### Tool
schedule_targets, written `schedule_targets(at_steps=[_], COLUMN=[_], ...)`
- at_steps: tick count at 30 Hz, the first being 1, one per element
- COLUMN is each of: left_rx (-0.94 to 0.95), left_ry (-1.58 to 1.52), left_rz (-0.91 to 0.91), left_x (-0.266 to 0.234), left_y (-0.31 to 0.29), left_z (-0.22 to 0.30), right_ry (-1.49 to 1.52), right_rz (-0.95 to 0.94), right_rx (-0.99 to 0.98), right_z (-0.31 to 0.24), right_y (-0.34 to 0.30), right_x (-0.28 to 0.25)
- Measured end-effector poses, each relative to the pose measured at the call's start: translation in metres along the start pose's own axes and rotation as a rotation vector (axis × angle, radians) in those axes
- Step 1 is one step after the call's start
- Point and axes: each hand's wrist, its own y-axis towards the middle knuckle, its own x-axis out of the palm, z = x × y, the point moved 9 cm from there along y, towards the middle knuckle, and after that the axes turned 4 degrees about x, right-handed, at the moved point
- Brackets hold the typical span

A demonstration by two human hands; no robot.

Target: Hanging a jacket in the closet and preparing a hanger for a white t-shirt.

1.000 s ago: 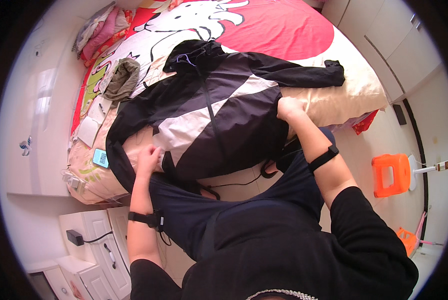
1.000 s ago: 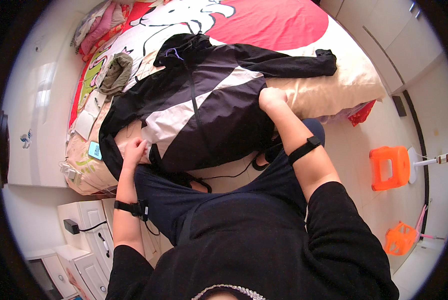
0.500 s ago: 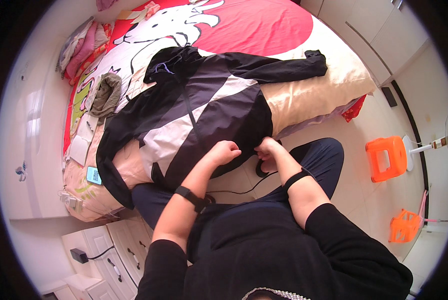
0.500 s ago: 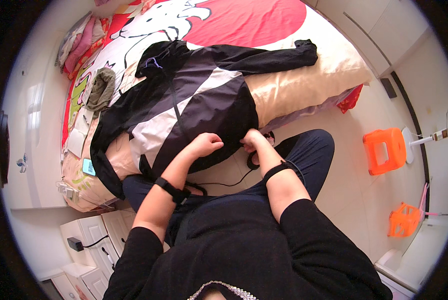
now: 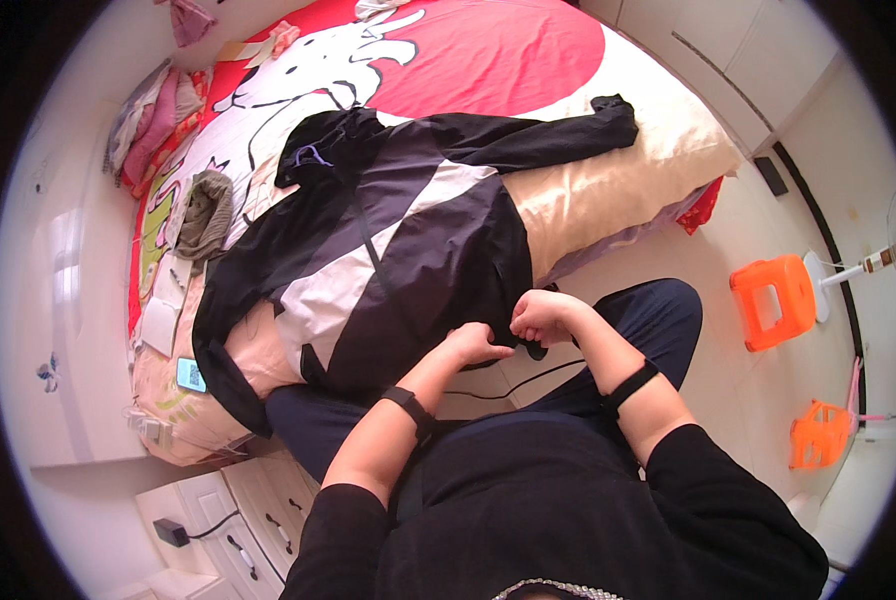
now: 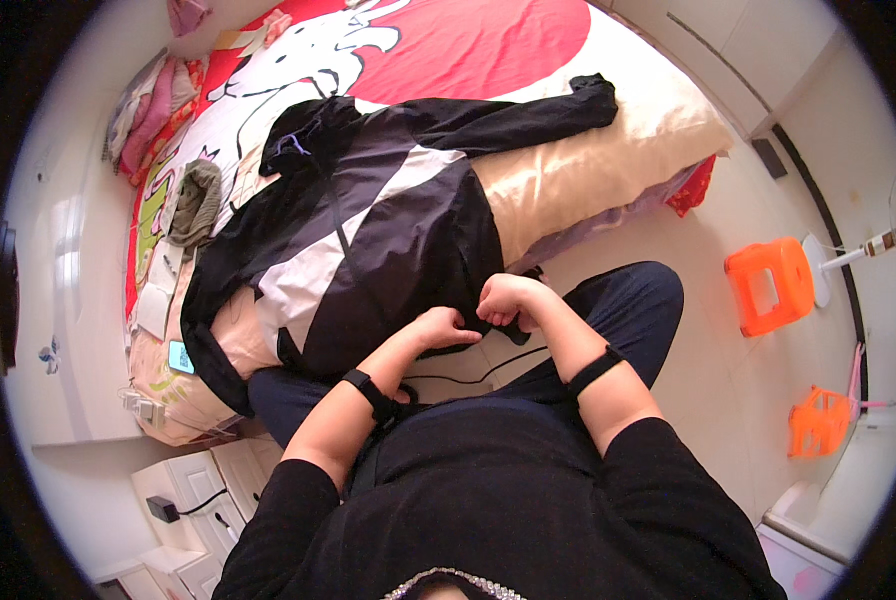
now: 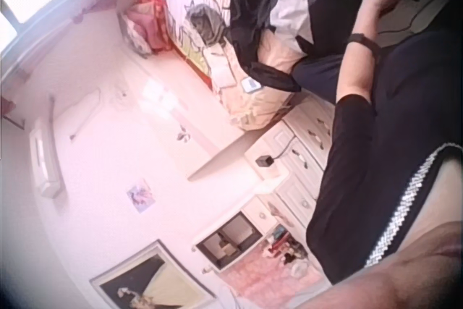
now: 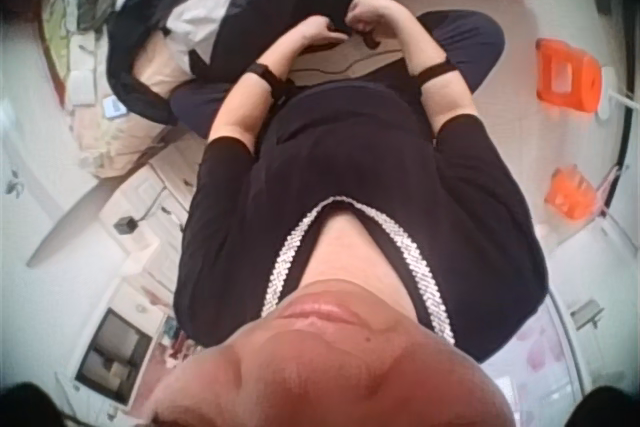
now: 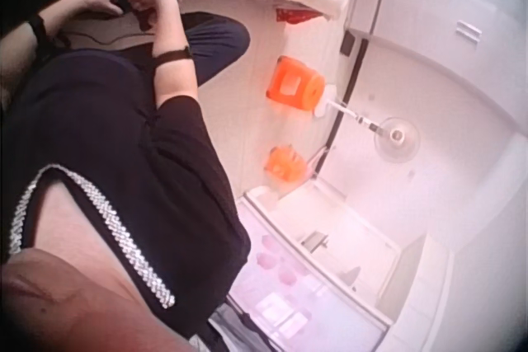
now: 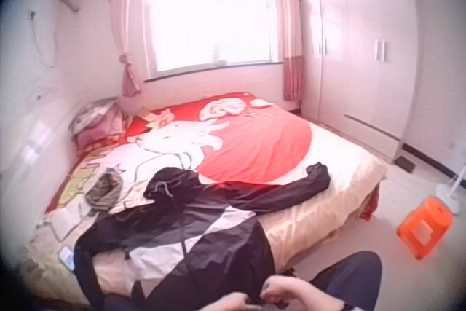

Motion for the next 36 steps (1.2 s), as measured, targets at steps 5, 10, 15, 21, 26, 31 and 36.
schedule_targets(at_steps=[5, 10, 15, 21, 26, 31, 36], left_rx=[-0.086, -0.007, 0.0, 0.005, 0.003, 0.126, 0.115], left_ry=[-0.018, 0.041, -0.248, -0.233, -0.084, 0.176, 0.275], left_rz=[0.129, 0.247, 0.01, -0.067, -0.077, 0.066, 0.057], left_x=[-0.008, -0.01, 0.006, 0.002, 0.0, -0.002, 0.005], left_y=[-0.016, -0.018, -0.024, -0.038, -0.046, -0.048, -0.045], left_z=[0.035, 0.033, 0.023, 0.021, 0.023, 0.028, 0.025], right_ry=[0.04, 0.211, 0.432, 0.775, 0.832, 0.876, 0.911], right_rz=[-0.058, -0.014, 0.072, 0.084, 0.152, 0.12, 0.132], right_rx=[-0.082, 0.05, -0.002, 0.054, 0.023, -0.048, -0.067], right_z=[-0.004, 0.0, -0.007, -0.024, -0.038, -0.047, -0.057], right_y=[-0.02, -0.022, -0.024, -0.031, -0.041, -0.033, -0.025], right_x=[0.01, 0.015, 0.029, 0.032, 0.02, 0.008, -0.003])
